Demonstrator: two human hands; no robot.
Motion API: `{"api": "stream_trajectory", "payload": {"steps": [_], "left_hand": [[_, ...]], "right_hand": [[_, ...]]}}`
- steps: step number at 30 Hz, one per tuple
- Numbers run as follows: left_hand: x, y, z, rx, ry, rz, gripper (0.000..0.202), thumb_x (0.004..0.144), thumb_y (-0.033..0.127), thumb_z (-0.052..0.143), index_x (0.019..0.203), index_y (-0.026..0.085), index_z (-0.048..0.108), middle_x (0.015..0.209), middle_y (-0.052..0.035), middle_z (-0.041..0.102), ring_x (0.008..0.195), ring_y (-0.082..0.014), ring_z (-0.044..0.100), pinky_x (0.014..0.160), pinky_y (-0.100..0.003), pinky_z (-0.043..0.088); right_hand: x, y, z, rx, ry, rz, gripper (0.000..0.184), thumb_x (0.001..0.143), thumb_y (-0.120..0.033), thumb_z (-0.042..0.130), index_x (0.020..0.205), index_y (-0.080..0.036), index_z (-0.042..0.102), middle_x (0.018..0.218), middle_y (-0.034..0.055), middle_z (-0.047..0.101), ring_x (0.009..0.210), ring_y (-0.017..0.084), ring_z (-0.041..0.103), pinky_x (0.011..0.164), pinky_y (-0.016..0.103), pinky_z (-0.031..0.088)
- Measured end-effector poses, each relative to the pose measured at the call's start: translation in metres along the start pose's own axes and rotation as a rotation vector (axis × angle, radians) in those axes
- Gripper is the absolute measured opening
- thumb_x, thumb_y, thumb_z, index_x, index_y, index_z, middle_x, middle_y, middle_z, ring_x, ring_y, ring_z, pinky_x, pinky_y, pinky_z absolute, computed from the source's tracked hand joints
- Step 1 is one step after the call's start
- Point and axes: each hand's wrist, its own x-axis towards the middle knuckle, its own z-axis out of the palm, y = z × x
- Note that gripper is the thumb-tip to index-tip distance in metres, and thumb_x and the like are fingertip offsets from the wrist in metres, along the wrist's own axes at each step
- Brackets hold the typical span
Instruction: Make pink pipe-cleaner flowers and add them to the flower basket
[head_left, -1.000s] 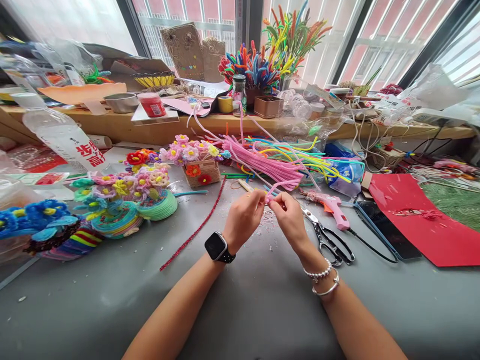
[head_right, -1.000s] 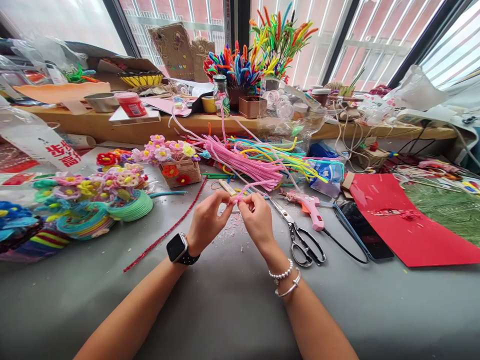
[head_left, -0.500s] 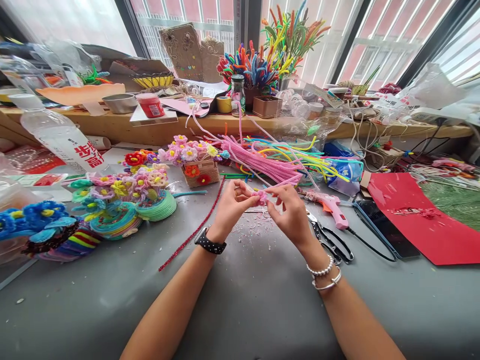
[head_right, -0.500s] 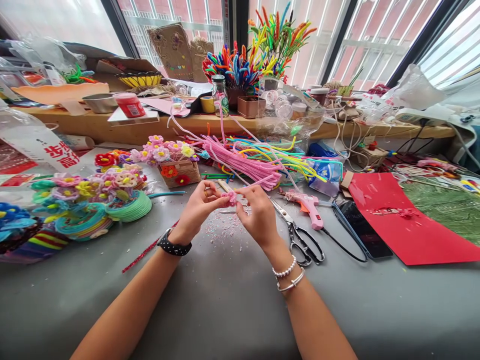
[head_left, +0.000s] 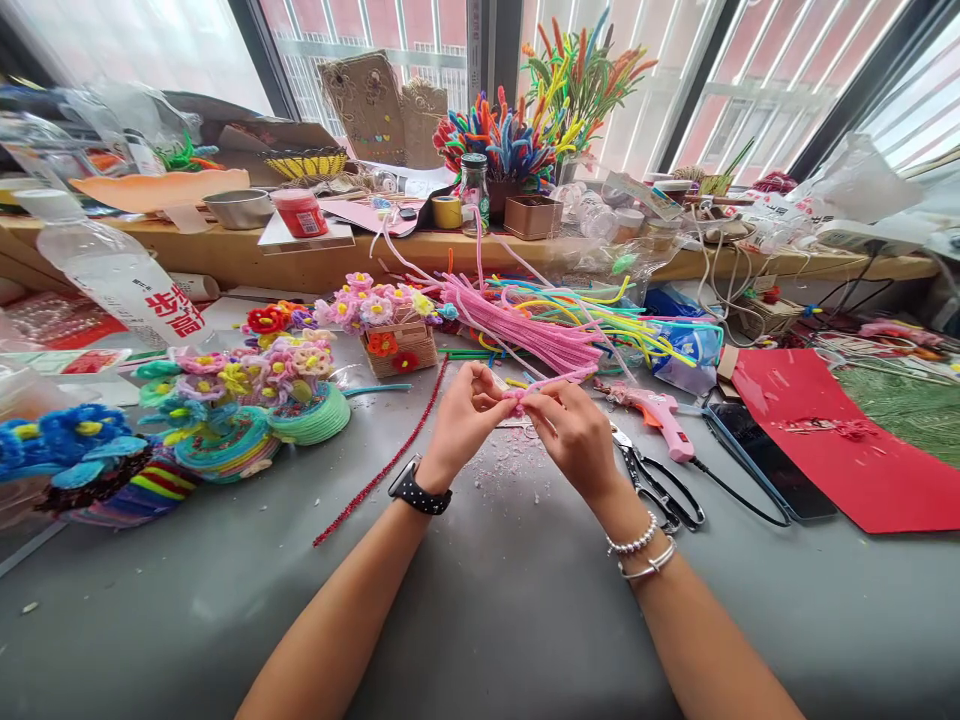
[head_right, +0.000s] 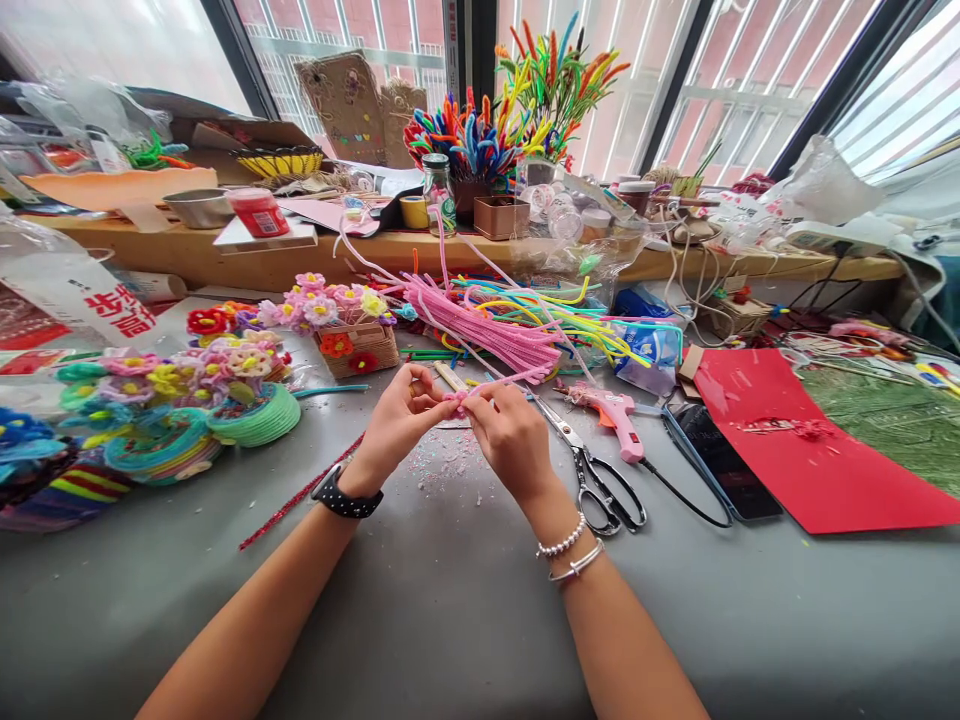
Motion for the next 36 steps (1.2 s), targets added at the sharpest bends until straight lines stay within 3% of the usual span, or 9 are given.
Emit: {"api": "stream_trajectory", "payload": {"steps": [4, 7, 12, 14, 16, 20, 25, 29, 36], "left_hand": [[-0.003, 0.002, 0.005, 0.202, 0.075, 0.15, 0.024, 0.07, 0.023, 0.059, 0.078, 0.019, 0.036, 0.066, 0.0048, 0.049, 0.061, -0.0085, 0.056, 0.062, -0.024, 0.049], [-0.006, 0.002, 0.009, 0.472, 0.131, 0.351, 0.016, 0.073, 0.017, 0.053, 0.078, 0.019, 0.038, 0.07, 0.0034, 0.049, 0.063, -0.0085, 0.055, 0.062, -0.023, 0.047], [-0.01, -0.003, 0.01, 0.87, 0.041, 0.716, 0.013, 0.076, 0.008, 0.043, 0.082, 0.02, 0.046, 0.072, -0.0007, 0.056, 0.071, -0.0131, 0.055, 0.065, -0.025, 0.045], [-0.011, -0.004, 0.011, 0.882, -0.02, 0.769, 0.016, 0.077, 0.007, 0.041, 0.083, 0.02, 0.047, 0.074, -0.0016, 0.058, 0.077, -0.0142, 0.056, 0.067, -0.026, 0.045], [-0.011, -0.003, 0.011, 0.815, 0.017, 0.737, 0.014, 0.076, 0.008, 0.043, 0.082, 0.021, 0.046, 0.074, -0.001, 0.058, 0.076, -0.0136, 0.056, 0.068, -0.025, 0.045], [-0.008, 0.001, 0.011, 0.441, 0.17, 0.452, 0.015, 0.073, 0.018, 0.054, 0.081, 0.02, 0.041, 0.072, 0.0027, 0.052, 0.068, -0.0094, 0.057, 0.068, -0.024, 0.048], [-0.002, 0.006, 0.007, 0.051, 0.099, 0.132, 0.03, 0.067, 0.024, 0.063, 0.08, 0.019, 0.036, 0.07, 0.0042, 0.05, 0.067, -0.0099, 0.059, 0.066, -0.025, 0.049], [-0.003, 0.008, 0.006, 0.007, 0.077, 0.069, 0.032, 0.066, 0.025, 0.064, 0.079, 0.019, 0.036, 0.067, 0.0051, 0.049, 0.064, -0.0086, 0.058, 0.065, -0.025, 0.049], [-0.003, 0.006, 0.006, 0.02, 0.062, 0.084, 0.031, 0.066, 0.026, 0.064, 0.078, 0.019, 0.036, 0.065, 0.0058, 0.049, 0.06, -0.0079, 0.057, 0.062, -0.023, 0.049]], "right_hand": [[-0.002, -0.004, 0.006, 0.118, 0.022, 0.155, 0.013, 0.081, -0.021, 0.045, 0.077, -0.017, 0.057, 0.074, 0.0063, 0.056, 0.072, 0.017, 0.051, 0.066, 0.029, 0.042], [-0.002, -0.01, 0.01, 0.309, 0.034, 0.405, 0.012, 0.078, -0.024, 0.048, 0.07, -0.016, 0.054, 0.068, 0.0034, 0.052, 0.062, 0.014, 0.047, 0.06, 0.028, 0.039], [0.001, -0.011, 0.011, 1.047, -0.09, 1.04, 0.021, 0.067, -0.032, 0.053, 0.054, -0.019, 0.043, 0.05, -0.0051, 0.037, 0.044, 0.008, 0.031, 0.041, 0.022, 0.026], [0.004, -0.008, 0.009, 1.38, -0.216, 1.22, 0.022, 0.063, -0.03, 0.054, 0.051, -0.019, 0.039, 0.047, -0.0074, 0.029, 0.04, 0.006, 0.024, 0.037, 0.021, 0.018], [0.006, -0.004, 0.006, 1.555, -0.286, 1.283, 0.019, 0.06, -0.028, 0.057, 0.053, -0.018, 0.042, 0.048, -0.0077, 0.029, 0.04, 0.005, 0.024, 0.037, 0.02, 0.018], [0.007, -0.001, 0.0, 1.378, -0.225, 1.122, 0.015, 0.065, -0.031, 0.057, 0.064, -0.016, 0.052, 0.052, -0.0058, 0.038, 0.044, 0.006, 0.031, 0.041, 0.02, 0.024], [0.005, 0.0, -0.005, 0.606, -0.017, 0.551, 0.012, 0.073, -0.026, 0.052, 0.079, -0.017, 0.058, 0.074, 0.002, 0.054, 0.055, 0.01, 0.043, 0.053, 0.025, 0.038], [0.003, 0.0, -0.006, 0.222, 0.012, 0.165, 0.016, 0.077, -0.017, 0.048, 0.089, -0.019, 0.057, 0.085, 0.0058, 0.056, 0.069, 0.014, 0.05, 0.065, 0.028, 0.043], [-0.001, 0.002, -0.001, 0.024, -0.008, 0.015, 0.014, 0.083, -0.019, 0.043, 0.087, -0.019, 0.056, 0.079, 0.0063, 0.058, 0.076, 0.017, 0.053, 0.067, 0.028, 0.043]]}}
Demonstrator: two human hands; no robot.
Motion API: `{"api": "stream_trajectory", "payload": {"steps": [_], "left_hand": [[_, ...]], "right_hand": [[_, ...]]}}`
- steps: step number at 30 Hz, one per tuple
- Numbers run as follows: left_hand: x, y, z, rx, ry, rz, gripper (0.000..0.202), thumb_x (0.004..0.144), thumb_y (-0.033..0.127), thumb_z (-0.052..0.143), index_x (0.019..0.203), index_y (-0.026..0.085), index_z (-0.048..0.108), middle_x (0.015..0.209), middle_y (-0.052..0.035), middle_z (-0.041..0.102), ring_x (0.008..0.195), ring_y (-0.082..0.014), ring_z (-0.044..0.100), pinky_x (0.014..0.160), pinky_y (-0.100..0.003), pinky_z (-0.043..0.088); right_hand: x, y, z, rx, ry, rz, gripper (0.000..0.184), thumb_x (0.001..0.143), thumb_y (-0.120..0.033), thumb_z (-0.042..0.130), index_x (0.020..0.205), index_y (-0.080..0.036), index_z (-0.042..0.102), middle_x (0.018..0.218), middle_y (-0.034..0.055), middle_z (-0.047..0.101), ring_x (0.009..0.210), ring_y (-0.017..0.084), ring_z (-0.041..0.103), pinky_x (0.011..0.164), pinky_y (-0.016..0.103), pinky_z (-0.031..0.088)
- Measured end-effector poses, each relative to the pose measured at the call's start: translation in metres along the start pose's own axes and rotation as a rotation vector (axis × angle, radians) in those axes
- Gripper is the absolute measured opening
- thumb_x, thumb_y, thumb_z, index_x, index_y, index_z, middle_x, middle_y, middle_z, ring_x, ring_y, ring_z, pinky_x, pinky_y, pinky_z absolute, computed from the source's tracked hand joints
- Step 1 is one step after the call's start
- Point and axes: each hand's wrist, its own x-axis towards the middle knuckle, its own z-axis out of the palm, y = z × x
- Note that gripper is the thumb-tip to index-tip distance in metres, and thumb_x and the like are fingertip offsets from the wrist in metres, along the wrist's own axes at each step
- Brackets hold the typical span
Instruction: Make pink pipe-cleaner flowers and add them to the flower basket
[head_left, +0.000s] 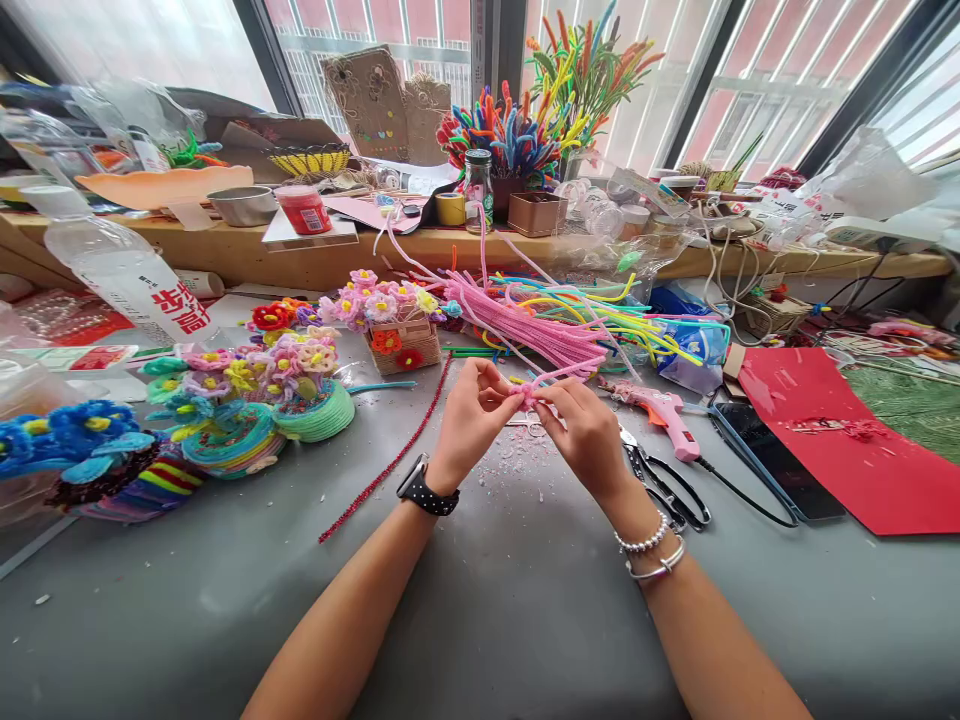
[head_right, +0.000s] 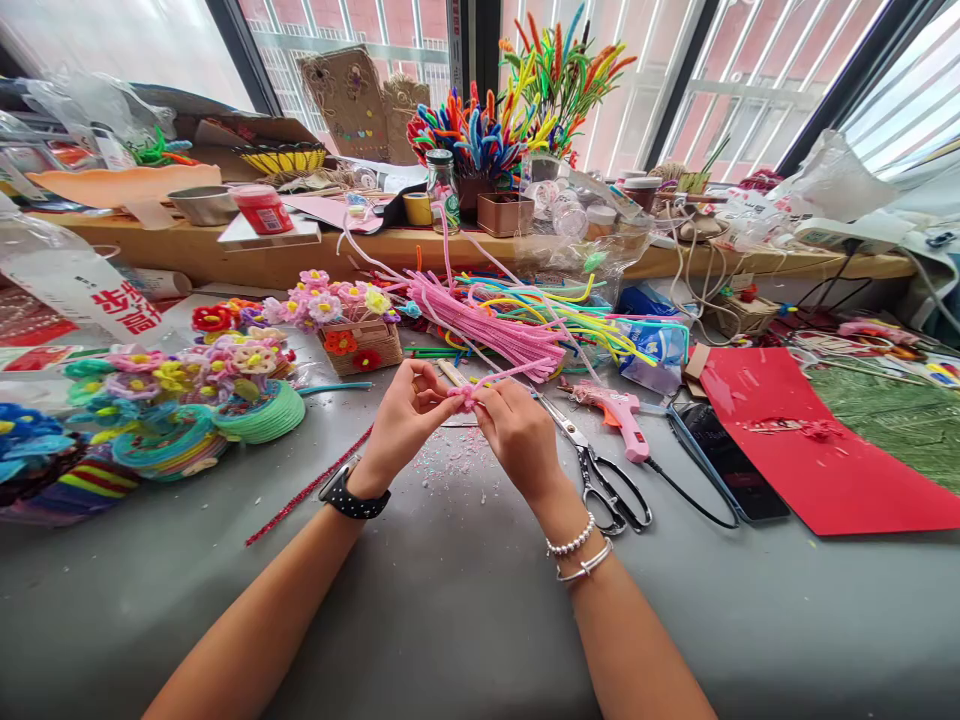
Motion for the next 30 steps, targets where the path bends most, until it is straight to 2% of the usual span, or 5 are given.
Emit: {"api": "stream_trajectory", "payload": {"steps": [7, 12, 18, 23, 30], "left_hand": [[-0.001, -0.001, 0.002, 0.147, 0.04, 0.097, 0.024, 0.068, 0.023, 0.061, 0.077, 0.019, 0.039, 0.066, 0.0054, 0.048, 0.061, -0.007, 0.054, 0.065, -0.023, 0.049], [-0.003, -0.002, 0.004, 0.166, 0.039, 0.176, 0.023, 0.069, 0.022, 0.059, 0.078, 0.019, 0.038, 0.068, 0.005, 0.046, 0.064, -0.0075, 0.055, 0.068, -0.024, 0.049], [-0.005, 0.002, 0.007, -0.046, -0.027, 0.119, 0.029, 0.068, 0.022, 0.062, 0.077, 0.019, 0.034, 0.066, 0.0056, 0.049, 0.065, -0.0082, 0.057, 0.069, -0.025, 0.049], [-0.003, 0.006, 0.005, -0.231, -0.069, -0.01, 0.033, 0.066, 0.02, 0.064, 0.078, 0.02, 0.033, 0.065, 0.0067, 0.05, 0.066, -0.0082, 0.058, 0.067, -0.023, 0.048], [-0.001, 0.003, 0.004, -0.262, 0.004, -0.135, 0.039, 0.064, 0.021, 0.067, 0.086, 0.019, 0.036, 0.07, 0.0039, 0.056, 0.068, -0.0106, 0.06, 0.068, -0.026, 0.048]], "right_hand": [[0.0, -0.002, 0.006, 0.115, 0.008, 0.117, 0.012, 0.08, -0.02, 0.044, 0.073, -0.018, 0.053, 0.07, 0.0038, 0.053, 0.069, 0.016, 0.049, 0.063, 0.028, 0.04], [0.002, -0.007, 0.007, 0.643, -0.018, 0.543, 0.015, 0.074, -0.026, 0.051, 0.062, -0.018, 0.045, 0.061, -0.0027, 0.043, 0.053, 0.009, 0.039, 0.05, 0.023, 0.033], [0.004, -0.004, 0.005, 1.348, -0.136, 1.023, 0.02, 0.067, -0.025, 0.055, 0.056, -0.018, 0.04, 0.048, -0.008, 0.029, 0.044, 0.005, 0.025, 0.043, 0.02, 0.024], [0.008, 0.002, -0.003, 1.432, -0.21, 1.005, 0.015, 0.064, -0.023, 0.061, 0.059, -0.016, 0.049, 0.052, -0.0064, 0.037, 0.048, 0.005, 0.03, 0.044, 0.018, 0.023], [0.009, 0.004, -0.003, 1.435, -0.2, 1.075, 0.02, 0.063, -0.033, 0.066, 0.068, -0.016, 0.056, 0.059, -0.0053, 0.042, 0.051, 0.004, 0.034, 0.046, 0.018, 0.026]]}}
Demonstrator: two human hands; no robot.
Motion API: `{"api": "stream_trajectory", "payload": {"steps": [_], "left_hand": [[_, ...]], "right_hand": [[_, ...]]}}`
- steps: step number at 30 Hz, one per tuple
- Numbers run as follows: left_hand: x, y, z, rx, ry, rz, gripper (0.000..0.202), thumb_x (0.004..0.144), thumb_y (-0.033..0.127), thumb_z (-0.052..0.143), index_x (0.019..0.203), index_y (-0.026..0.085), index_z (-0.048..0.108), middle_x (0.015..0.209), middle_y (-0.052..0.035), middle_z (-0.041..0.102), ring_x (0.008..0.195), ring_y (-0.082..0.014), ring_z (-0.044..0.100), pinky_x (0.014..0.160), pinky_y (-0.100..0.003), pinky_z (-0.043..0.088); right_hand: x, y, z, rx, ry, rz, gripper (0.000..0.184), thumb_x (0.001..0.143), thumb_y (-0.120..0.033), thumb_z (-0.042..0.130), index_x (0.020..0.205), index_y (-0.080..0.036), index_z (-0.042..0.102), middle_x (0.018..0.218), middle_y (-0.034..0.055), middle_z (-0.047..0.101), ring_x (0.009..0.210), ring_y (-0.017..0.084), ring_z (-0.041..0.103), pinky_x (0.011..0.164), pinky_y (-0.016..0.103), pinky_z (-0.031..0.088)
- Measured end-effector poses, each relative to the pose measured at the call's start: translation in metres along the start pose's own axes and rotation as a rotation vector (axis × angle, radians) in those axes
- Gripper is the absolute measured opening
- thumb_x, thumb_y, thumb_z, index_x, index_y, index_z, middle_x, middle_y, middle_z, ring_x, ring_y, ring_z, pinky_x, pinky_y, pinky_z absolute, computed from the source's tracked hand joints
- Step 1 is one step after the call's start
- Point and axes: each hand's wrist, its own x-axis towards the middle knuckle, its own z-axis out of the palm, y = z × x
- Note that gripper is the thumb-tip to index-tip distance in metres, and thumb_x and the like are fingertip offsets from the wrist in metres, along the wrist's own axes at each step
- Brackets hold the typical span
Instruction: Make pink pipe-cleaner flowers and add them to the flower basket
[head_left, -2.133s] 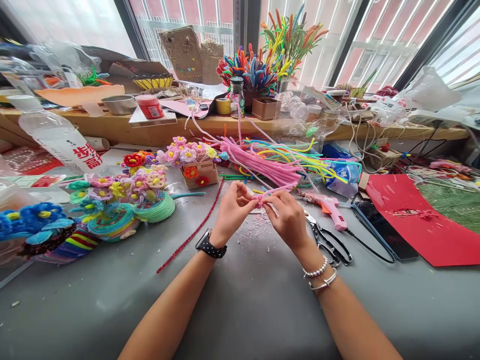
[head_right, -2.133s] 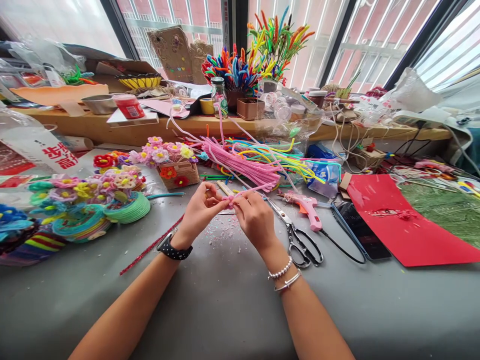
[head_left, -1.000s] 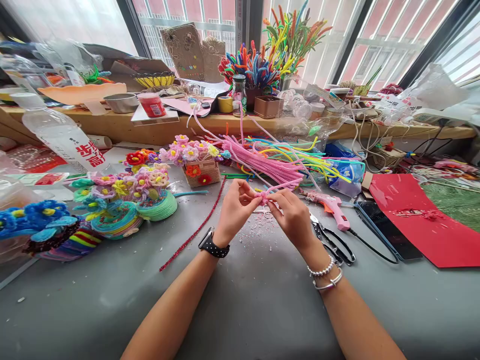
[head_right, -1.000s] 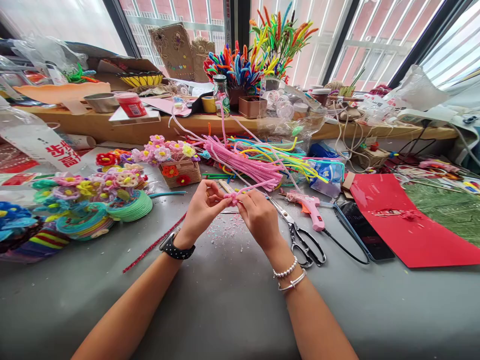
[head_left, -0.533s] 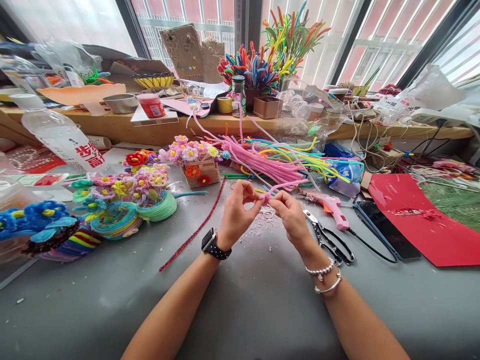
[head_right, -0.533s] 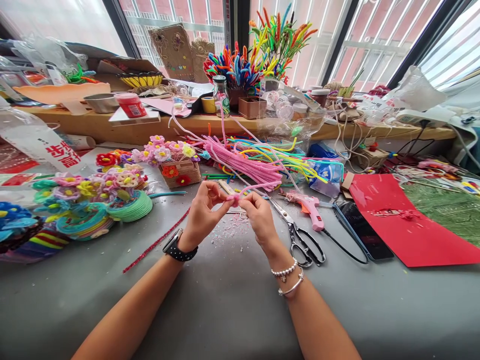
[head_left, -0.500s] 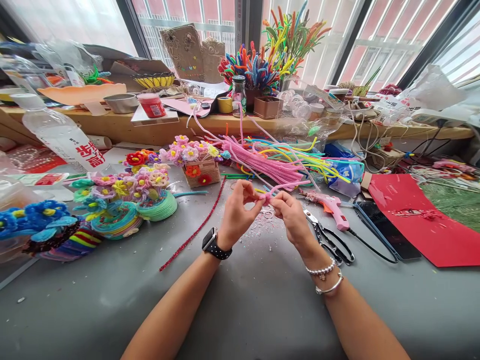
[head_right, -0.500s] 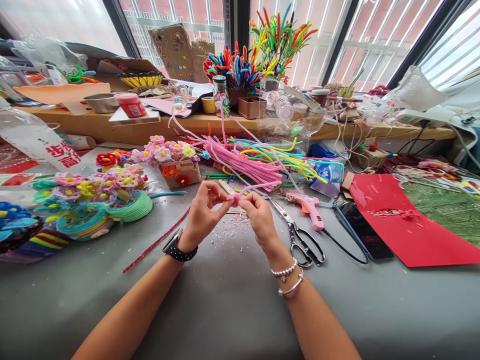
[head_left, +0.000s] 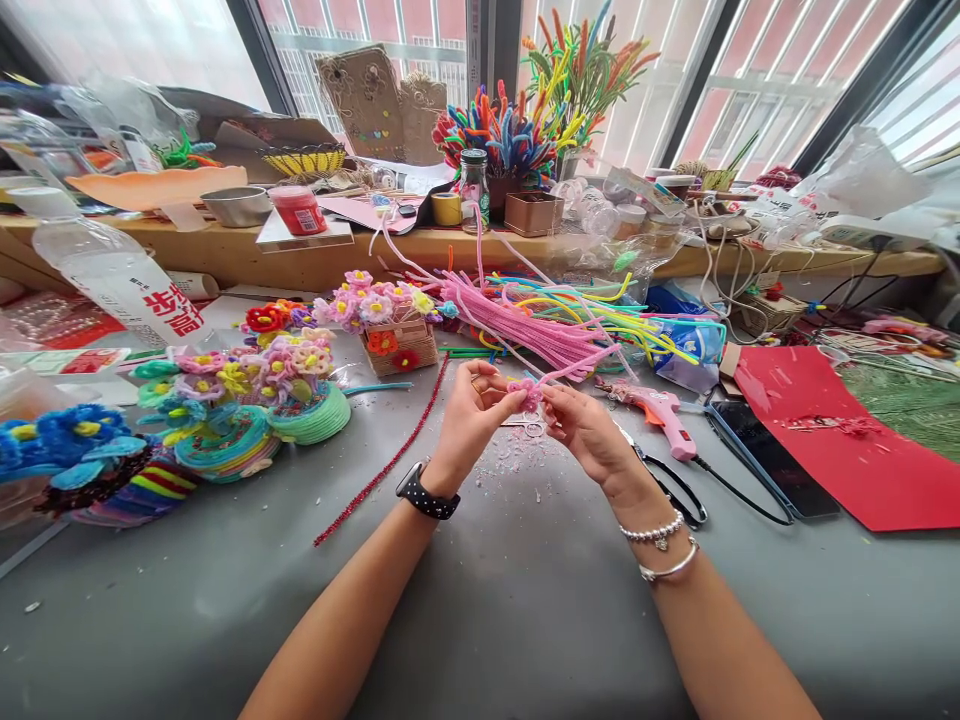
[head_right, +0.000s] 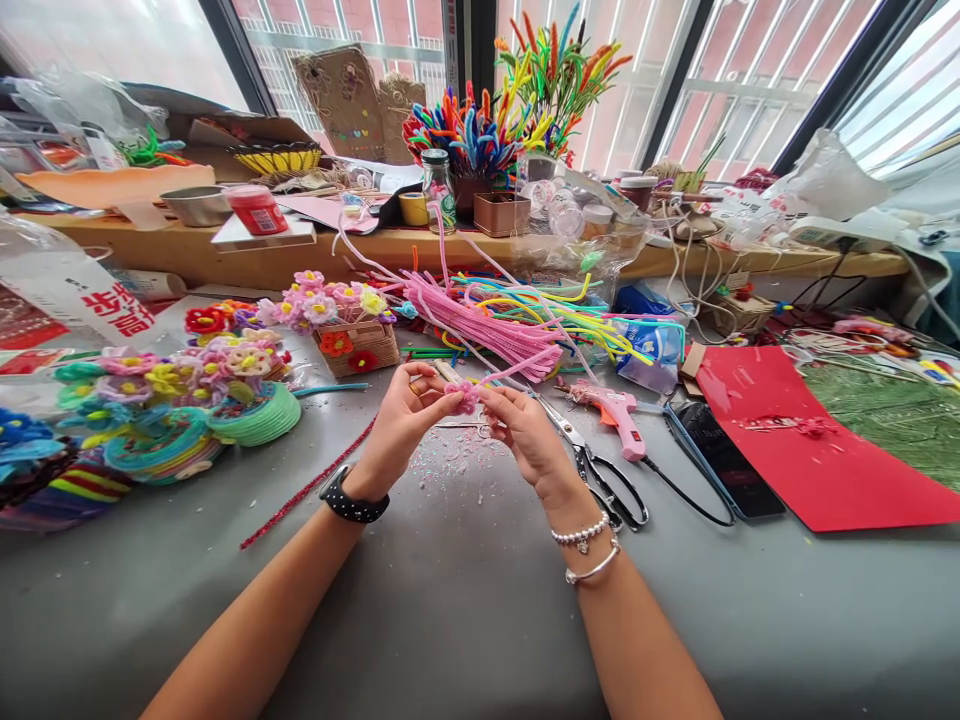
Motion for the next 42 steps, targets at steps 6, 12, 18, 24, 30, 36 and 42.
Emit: {"api": "stream_trajectory", "payload": {"steps": [6, 12, 18, 24, 30, 36, 42], "left_hand": [[0.001, -0.001, -0.001, -0.021, -0.003, -0.058, 0.04, 0.062, 0.022, 0.068, 0.087, 0.018, 0.038, 0.072, 0.0008, 0.061, 0.07, -0.0125, 0.061, 0.067, -0.027, 0.048], [0.001, -0.001, 0.0, 0.007, 0.005, -0.104, 0.05, 0.057, 0.021, 0.072, 0.091, 0.018, 0.036, 0.067, 0.0014, 0.062, 0.065, -0.0137, 0.062, 0.066, -0.029, 0.049], [0.001, -0.002, -0.002, -0.02, -0.015, -0.151, 0.05, 0.057, 0.019, 0.072, 0.093, 0.017, 0.037, 0.062, 0.0034, 0.061, 0.062, -0.0127, 0.061, 0.067, -0.032, 0.05], [0.0, 0.003, -0.004, -0.016, -0.047, -0.209, 0.047, 0.057, 0.018, 0.072, 0.088, 0.017, 0.037, 0.059, 0.0055, 0.059, 0.059, -0.0112, 0.061, 0.064, -0.026, 0.047], [0.001, 0.005, -0.005, -0.03, -0.058, -0.243, 0.045, 0.056, 0.017, 0.073, 0.083, 0.018, 0.037, 0.058, 0.0051, 0.06, 0.061, -0.012, 0.061, 0.064, -0.026, 0.046], [0.002, 0.007, -0.006, -0.043, -0.02, -0.177, 0.043, 0.056, 0.017, 0.073, 0.079, 0.017, 0.036, 0.057, 0.0055, 0.06, 0.057, -0.0109, 0.061, 0.06, -0.023, 0.046], [0.005, 0.015, -0.013, -0.039, 0.067, -0.083, 0.043, 0.055, 0.017, 0.073, 0.076, 0.018, 0.035, 0.057, 0.0043, 0.061, 0.059, -0.0129, 0.063, 0.061, -0.025, 0.048]], "right_hand": [[0.0, 0.003, 0.001, 0.028, -0.009, 0.026, 0.019, 0.062, -0.029, 0.068, 0.064, -0.015, 0.056, 0.057, -0.0062, 0.039, 0.05, 0.003, 0.032, 0.046, 0.016, 0.025], [0.0, 0.004, 0.002, 0.024, -0.016, 0.029, 0.019, 0.062, -0.03, 0.068, 0.065, -0.014, 0.059, 0.055, -0.0062, 0.04, 0.049, 0.003, 0.032, 0.045, 0.017, 0.024], [-0.001, 0.004, 0.004, 0.035, -0.024, 0.067, 0.022, 0.061, -0.035, 0.068, 0.066, -0.015, 0.062, 0.052, -0.0064, 0.04, 0.047, 0.003, 0.031, 0.045, 0.017, 0.025], [0.002, 0.007, 0.002, 0.127, -0.039, 0.137, 0.018, 0.06, -0.029, 0.07, 0.071, -0.016, 0.065, 0.058, -0.0053, 0.045, 0.05, 0.003, 0.034, 0.047, 0.015, 0.029], [0.001, 0.009, 0.004, 0.191, -0.026, 0.172, 0.021, 0.055, -0.026, 0.073, 0.072, -0.018, 0.065, 0.067, -0.0036, 0.052, 0.057, 0.004, 0.041, 0.051, 0.016, 0.034], [0.0, 0.003, 0.0, -0.019, 0.031, 0.04, 0.02, 0.059, -0.034, 0.069, 0.067, -0.018, 0.061, 0.056, -0.0065, 0.044, 0.049, 0.004, 0.034, 0.047, 0.018, 0.028], [0.005, -0.001, -0.017, -0.915, 0.202, -0.326, 0.016, 0.068, -0.033, 0.06, 0.067, -0.017, 0.061, 0.066, 0.0006, 0.057, 0.058, 0.011, 0.046, 0.058, 0.026, 0.034]]}}
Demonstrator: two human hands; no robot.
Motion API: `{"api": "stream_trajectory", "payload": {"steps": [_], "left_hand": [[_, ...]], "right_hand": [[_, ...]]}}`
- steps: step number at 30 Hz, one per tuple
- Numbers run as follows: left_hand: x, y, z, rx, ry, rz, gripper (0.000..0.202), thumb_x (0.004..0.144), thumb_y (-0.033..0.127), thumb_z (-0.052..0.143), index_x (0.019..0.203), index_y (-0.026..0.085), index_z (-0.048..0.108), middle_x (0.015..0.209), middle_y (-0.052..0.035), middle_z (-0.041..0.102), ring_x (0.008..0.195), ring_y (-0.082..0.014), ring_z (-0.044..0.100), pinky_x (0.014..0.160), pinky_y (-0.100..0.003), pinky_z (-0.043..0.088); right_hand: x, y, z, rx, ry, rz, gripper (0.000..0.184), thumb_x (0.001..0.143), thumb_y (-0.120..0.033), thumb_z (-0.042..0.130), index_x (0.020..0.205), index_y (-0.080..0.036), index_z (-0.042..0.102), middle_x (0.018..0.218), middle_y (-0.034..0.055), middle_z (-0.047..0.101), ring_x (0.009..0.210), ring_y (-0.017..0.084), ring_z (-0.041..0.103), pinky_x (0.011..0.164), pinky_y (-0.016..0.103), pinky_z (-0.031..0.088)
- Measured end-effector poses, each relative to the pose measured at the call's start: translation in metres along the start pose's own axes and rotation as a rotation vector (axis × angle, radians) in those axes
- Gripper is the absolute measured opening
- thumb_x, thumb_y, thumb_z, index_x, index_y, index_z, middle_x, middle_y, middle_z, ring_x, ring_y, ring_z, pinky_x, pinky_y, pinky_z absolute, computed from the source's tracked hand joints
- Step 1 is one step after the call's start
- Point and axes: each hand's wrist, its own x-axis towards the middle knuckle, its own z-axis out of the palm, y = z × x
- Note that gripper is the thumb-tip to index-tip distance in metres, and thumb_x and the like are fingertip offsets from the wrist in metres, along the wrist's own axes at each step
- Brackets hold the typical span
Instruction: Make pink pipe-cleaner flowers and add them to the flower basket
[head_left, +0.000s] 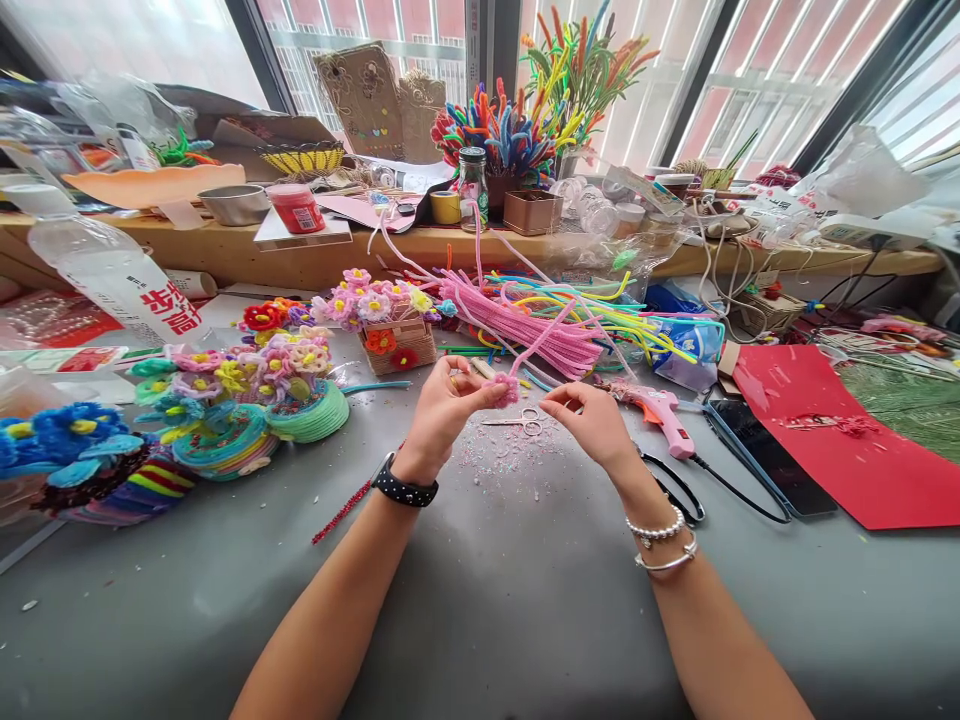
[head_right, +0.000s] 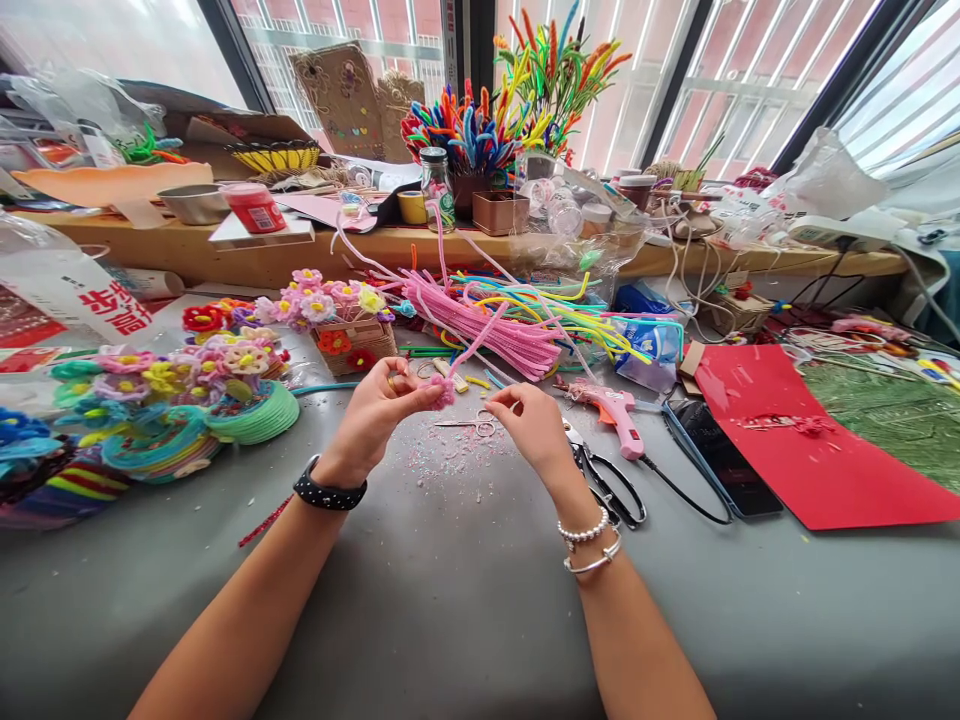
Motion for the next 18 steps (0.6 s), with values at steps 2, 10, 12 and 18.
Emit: {"api": "stream_trajectory", "payload": {"steps": [2, 10, 12, 18], "left_hand": [[0.001, -0.001, -0.001, -0.012, 0.043, 0.013, 0.043, 0.055, 0.017, 0.073, 0.077, 0.018, 0.035, 0.058, 0.0041, 0.061, 0.06, -0.0136, 0.063, 0.063, -0.026, 0.049], [0.007, -0.004, -0.006, -0.105, 0.196, -0.028, 0.039, 0.058, 0.016, 0.07, 0.084, 0.015, 0.041, 0.072, 0.0003, 0.061, 0.066, -0.0101, 0.061, 0.07, -0.027, 0.048], [0.007, -0.003, -0.006, -0.105, 0.188, -0.054, 0.037, 0.059, 0.015, 0.068, 0.084, 0.015, 0.041, 0.072, 0.0001, 0.06, 0.066, -0.0097, 0.06, 0.069, -0.026, 0.048], [0.006, -0.005, -0.004, -0.046, 0.166, -0.07, 0.036, 0.06, 0.018, 0.068, 0.083, 0.015, 0.041, 0.072, 0.0005, 0.059, 0.065, -0.0089, 0.059, 0.064, -0.024, 0.047]], "right_hand": [[0.0, 0.002, 0.0, -0.257, -0.019, -0.081, 0.013, 0.07, -0.029, 0.058, 0.07, -0.018, 0.063, 0.073, 0.0029, 0.059, 0.063, 0.013, 0.05, 0.063, 0.027, 0.036], [-0.003, 0.007, 0.011, -0.677, -0.22, -0.127, 0.019, 0.075, -0.028, 0.054, 0.09, -0.019, 0.061, 0.093, 0.0056, 0.057, 0.085, 0.017, 0.053, 0.071, 0.026, 0.038], [-0.004, 0.009, 0.014, -0.764, -0.228, -0.133, 0.017, 0.078, -0.026, 0.05, 0.09, -0.018, 0.059, 0.092, 0.0065, 0.057, 0.089, 0.019, 0.052, 0.072, 0.027, 0.037], [-0.005, 0.008, 0.019, -0.869, -0.265, -0.117, 0.019, 0.076, -0.012, 0.042, 0.09, -0.013, 0.054, 0.092, 0.0095, 0.057, 0.085, 0.019, 0.053, 0.067, 0.027, 0.037]]}}
